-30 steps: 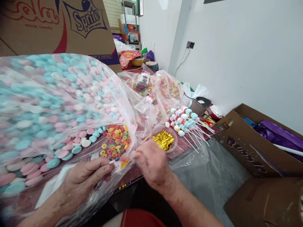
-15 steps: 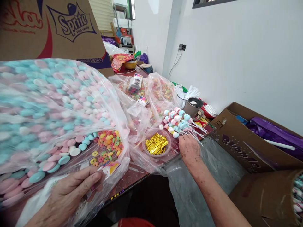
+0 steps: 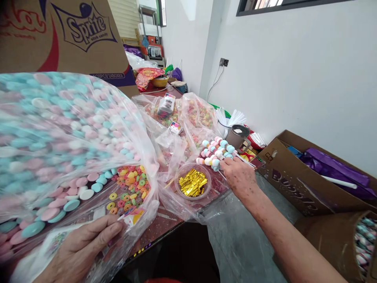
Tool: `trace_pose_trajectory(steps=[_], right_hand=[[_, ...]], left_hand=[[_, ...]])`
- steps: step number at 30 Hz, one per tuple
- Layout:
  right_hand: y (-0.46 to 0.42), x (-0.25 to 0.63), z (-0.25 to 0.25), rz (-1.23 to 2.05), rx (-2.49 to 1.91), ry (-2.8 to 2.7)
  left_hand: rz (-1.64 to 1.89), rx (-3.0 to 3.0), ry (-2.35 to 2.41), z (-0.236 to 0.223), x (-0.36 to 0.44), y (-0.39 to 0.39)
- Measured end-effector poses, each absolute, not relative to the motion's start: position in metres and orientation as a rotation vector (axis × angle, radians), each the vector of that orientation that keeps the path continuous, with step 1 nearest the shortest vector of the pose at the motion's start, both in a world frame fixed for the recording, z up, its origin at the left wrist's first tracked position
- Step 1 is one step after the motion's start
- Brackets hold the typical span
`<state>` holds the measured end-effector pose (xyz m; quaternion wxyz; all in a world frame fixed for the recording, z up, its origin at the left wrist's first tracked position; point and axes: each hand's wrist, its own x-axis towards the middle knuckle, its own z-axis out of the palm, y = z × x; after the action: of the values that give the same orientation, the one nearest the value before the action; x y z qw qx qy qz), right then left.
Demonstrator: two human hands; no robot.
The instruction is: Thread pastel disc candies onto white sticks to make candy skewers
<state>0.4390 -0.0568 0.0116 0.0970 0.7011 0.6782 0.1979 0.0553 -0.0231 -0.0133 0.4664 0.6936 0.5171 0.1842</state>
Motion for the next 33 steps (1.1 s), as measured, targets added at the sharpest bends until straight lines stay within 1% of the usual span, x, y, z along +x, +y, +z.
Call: trace_pose_trajectory(steps=[15, 26, 33], right_hand=[[-0.029, 0.423, 0.053, 0.555, 1.866, 1.992], [-0.016, 0.424, 0.054, 0.512, 1.711, 2.036], [0.007, 0.424, 0.068, 0.449, 1.532, 2.106]], left_hand=[[0.544, 1.703, 1.248, -0.02, 0.048, -0.022], [0.506, 1.733, 1.187, -0.029, 0.042, -0.018], [0.484, 1.77, 1.147, -0.03, 0.044, -0.017]])
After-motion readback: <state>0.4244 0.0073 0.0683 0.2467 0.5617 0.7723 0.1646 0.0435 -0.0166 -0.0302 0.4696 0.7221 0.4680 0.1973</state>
